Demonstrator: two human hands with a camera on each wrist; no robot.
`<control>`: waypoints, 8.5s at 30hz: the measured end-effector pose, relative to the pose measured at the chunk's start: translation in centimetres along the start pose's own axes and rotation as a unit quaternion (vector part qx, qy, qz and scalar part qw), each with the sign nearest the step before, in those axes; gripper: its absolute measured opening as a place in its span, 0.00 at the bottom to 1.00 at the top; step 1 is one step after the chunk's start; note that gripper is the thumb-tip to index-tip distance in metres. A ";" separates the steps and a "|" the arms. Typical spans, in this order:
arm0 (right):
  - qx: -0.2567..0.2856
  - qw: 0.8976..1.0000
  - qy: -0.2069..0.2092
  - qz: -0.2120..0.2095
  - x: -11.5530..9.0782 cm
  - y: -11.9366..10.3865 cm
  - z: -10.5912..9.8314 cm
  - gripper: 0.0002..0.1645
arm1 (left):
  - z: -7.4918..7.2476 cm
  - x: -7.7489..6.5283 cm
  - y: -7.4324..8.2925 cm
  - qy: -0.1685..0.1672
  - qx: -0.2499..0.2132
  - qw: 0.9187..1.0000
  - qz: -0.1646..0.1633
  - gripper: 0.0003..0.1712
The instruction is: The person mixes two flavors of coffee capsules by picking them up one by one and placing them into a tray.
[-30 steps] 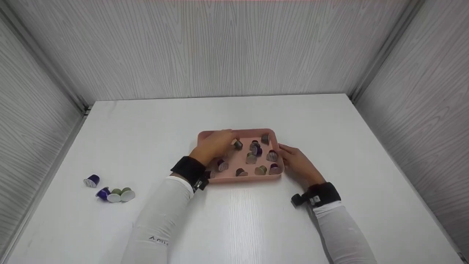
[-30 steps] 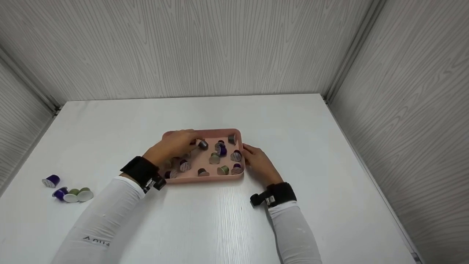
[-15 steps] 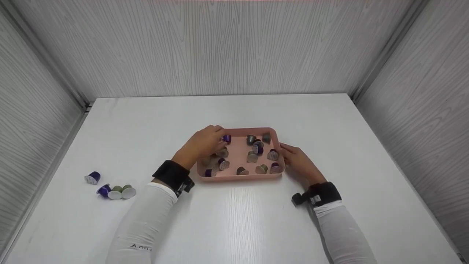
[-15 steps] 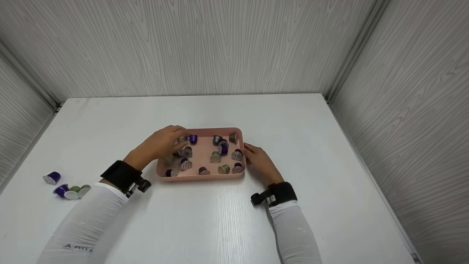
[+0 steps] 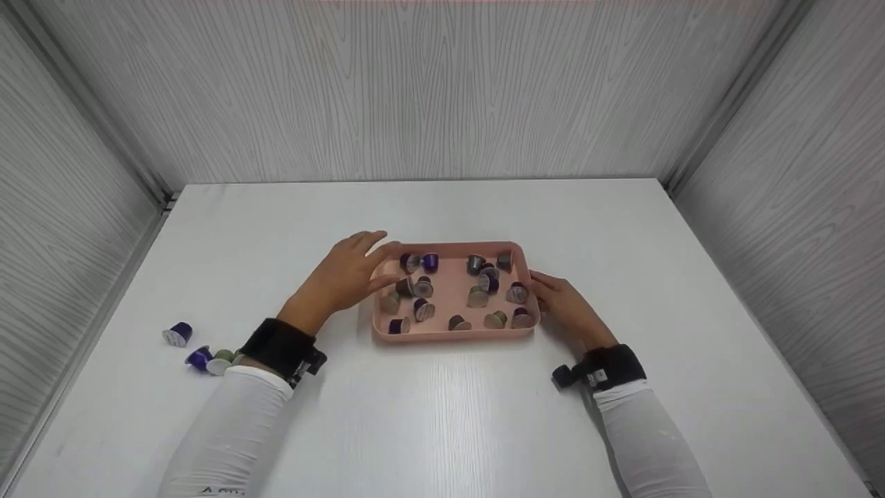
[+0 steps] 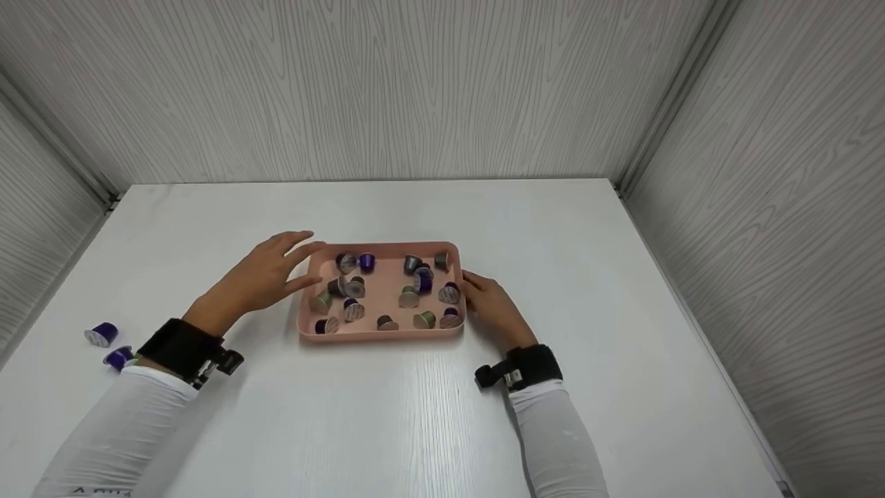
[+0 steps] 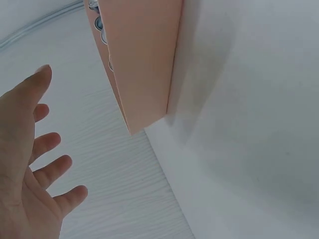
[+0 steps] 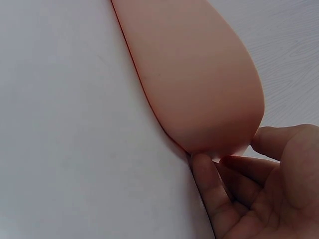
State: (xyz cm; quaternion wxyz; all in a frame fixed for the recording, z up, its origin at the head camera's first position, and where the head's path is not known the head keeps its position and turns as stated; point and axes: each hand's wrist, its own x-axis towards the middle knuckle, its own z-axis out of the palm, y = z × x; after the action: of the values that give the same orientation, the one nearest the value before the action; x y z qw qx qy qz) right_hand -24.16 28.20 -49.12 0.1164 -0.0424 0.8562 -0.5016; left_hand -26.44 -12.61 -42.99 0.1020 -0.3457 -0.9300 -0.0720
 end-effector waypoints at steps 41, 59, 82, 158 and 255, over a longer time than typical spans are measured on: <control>-0.007 1.000 0.008 -0.011 0.0 -0.1 0.0 0.33 | -3.2 -16.0 -10.7 -0.084 -0.086 0.964 -0.238 0.47; -0.010 1.000 0.007 0.003 -0.1 -0.6 0.0 0.32 | -2.0 -21.0 -14.5 -0.119 -0.143 0.933 -0.310 0.49; -0.031 0.999 0.017 0.008 0.1 -0.1 0.1 0.33 | -1.6 -22.1 -14.8 -0.130 -0.115 0.939 -0.297 0.37; 0.000 1.000 0.005 0.001 0.0 -0.4 0.3 0.34 | -4.4 -10.5 -10.3 -0.018 -0.120 0.965 -0.234 0.20; -0.017 1.000 0.006 -0.001 0.4 -0.5 0.4 0.32 | 0.3 7.3 3.8 -0.078 -0.114 0.990 -0.028 0.15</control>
State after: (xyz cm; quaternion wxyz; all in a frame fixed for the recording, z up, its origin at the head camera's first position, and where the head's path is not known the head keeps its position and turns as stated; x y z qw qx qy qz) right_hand -24.50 27.51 -48.97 0.1099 -0.0420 0.8654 -0.4871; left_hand -29.39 -5.11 -41.33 -0.0128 -0.3337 -0.9301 -0.1531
